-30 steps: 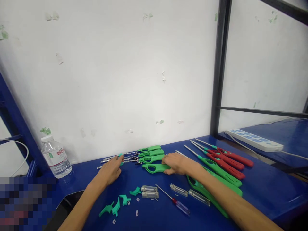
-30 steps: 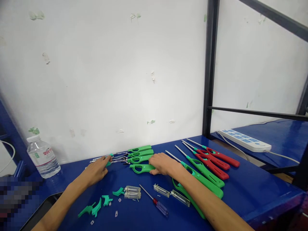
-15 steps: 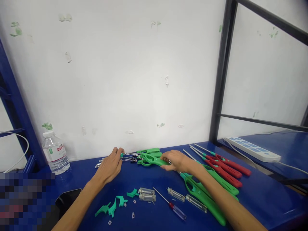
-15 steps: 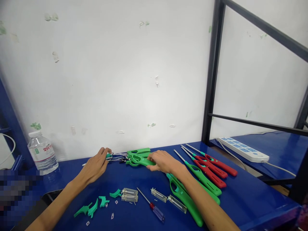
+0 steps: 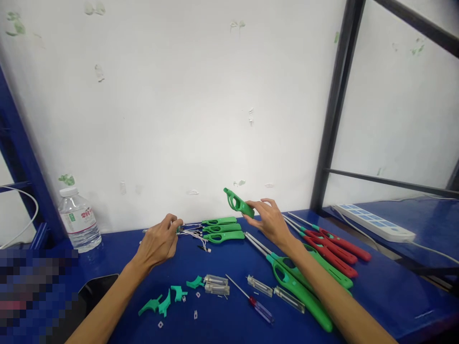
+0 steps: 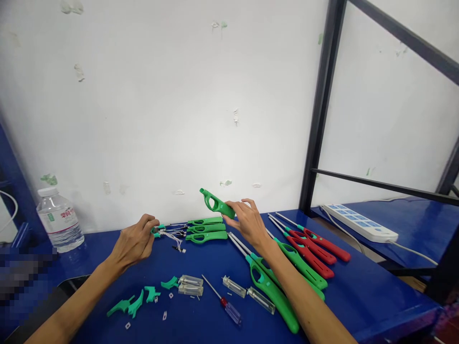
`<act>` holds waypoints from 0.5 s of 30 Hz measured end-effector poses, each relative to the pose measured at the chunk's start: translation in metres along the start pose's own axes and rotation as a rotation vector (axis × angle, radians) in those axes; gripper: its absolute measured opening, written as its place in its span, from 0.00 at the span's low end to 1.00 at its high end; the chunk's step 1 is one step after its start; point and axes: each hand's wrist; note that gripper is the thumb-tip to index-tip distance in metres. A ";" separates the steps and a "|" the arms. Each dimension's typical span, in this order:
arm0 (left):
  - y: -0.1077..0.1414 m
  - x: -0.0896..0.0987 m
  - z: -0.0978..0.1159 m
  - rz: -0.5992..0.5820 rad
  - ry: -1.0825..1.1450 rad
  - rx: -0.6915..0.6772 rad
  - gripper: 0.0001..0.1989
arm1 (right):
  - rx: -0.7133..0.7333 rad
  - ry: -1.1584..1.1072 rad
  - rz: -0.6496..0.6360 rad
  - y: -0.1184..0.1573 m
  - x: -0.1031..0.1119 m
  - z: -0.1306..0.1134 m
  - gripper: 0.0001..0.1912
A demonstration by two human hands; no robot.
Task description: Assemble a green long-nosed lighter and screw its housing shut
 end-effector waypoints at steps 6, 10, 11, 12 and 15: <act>0.008 -0.016 -0.015 0.242 0.023 -0.197 0.15 | 0.085 0.057 0.252 -0.001 0.004 0.001 0.15; 0.008 -0.017 -0.015 0.357 0.022 -0.279 0.15 | 0.124 0.098 0.364 -0.002 0.012 -0.004 0.14; 0.008 -0.017 -0.015 0.378 0.020 -0.291 0.15 | 0.131 0.109 0.387 -0.002 0.014 -0.005 0.14; 0.008 -0.015 -0.015 0.397 0.018 -0.301 0.16 | 0.138 0.119 0.408 -0.002 0.015 -0.005 0.14; 0.006 -0.012 -0.015 0.442 0.005 -0.322 0.15 | 0.155 0.148 0.462 -0.003 0.018 -0.007 0.13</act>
Point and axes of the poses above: each hand's wrist, its own y-axis away from the middle knuckle, its own x-axis out of the back of the hand, z = x × y, and after that the axes turned 5 degrees about x, right-handed
